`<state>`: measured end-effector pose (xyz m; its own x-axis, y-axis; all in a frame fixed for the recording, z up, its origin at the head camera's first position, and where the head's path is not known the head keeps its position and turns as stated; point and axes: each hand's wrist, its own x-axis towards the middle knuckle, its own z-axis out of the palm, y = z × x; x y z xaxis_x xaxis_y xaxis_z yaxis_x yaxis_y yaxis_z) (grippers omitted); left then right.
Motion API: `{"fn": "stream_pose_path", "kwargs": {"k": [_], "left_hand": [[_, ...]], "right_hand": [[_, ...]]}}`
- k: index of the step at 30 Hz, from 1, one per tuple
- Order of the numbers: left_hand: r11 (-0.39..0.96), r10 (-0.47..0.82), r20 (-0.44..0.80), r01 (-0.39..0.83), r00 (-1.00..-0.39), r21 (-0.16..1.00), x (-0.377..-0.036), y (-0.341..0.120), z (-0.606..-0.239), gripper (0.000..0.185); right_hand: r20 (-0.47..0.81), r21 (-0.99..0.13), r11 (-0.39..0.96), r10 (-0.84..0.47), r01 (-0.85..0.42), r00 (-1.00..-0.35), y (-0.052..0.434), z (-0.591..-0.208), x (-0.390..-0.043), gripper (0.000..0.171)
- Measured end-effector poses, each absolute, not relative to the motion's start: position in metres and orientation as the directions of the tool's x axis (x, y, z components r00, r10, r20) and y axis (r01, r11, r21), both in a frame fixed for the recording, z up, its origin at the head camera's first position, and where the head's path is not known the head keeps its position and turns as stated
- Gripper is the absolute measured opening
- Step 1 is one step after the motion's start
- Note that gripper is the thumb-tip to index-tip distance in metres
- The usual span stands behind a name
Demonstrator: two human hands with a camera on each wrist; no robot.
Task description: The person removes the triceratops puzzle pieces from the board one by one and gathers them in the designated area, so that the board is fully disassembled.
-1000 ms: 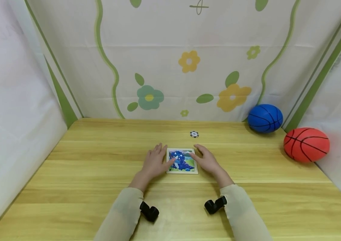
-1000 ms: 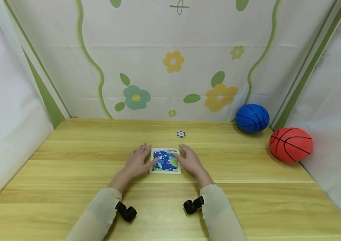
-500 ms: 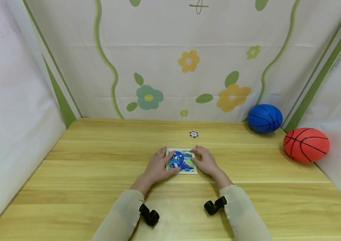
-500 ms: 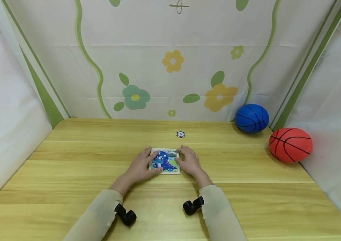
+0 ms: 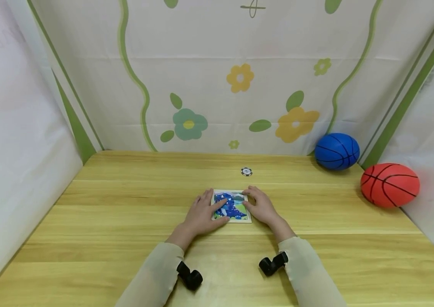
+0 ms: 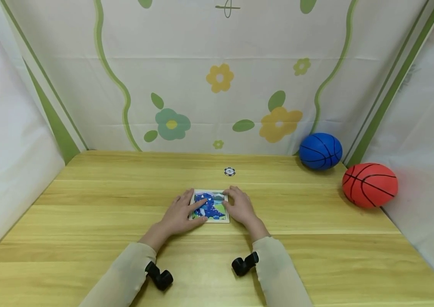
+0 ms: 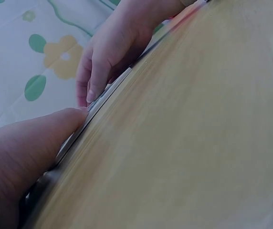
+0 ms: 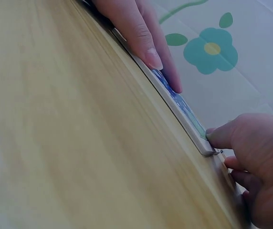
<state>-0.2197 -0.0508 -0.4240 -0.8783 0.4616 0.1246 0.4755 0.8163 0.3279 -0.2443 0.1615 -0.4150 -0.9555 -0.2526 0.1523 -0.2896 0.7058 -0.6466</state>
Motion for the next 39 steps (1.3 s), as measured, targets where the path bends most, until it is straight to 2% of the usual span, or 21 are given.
{"fn": "stream_pose_path", "kwargs": {"k": [17, 26, 32, 39], "left_hand": [[0.845, 0.455, 0.053, 0.449, -0.889, 0.289, -0.217, -0.047, -0.422, 0.063], [0.849, 0.455, 0.036, 0.446, -0.890, 0.284, -0.216, -0.048, -0.420, 0.056], [0.849, 0.448, 0.028, 0.435, -0.894, 0.300, -0.215, -0.046, -0.419, 0.056], [0.848, 0.448, 0.027, 0.434, -0.894, 0.304, -0.216, -0.045, -0.419, 0.057]], "right_hand": [[0.161, -0.624, 0.727, -0.238, -0.286, -0.958, 0.160, -0.419, -0.246, 0.027], [0.133, -0.653, 0.718, -0.205, -0.241, -0.970, 0.154, -0.418, -0.251, 0.026], [0.118, -0.649, 0.726, -0.198, -0.226, -0.973, 0.151, -0.416, -0.253, 0.027], [0.128, -0.697, 0.687, -0.163, -0.206, -0.978, 0.152, -0.418, -0.256, 0.026]]}}
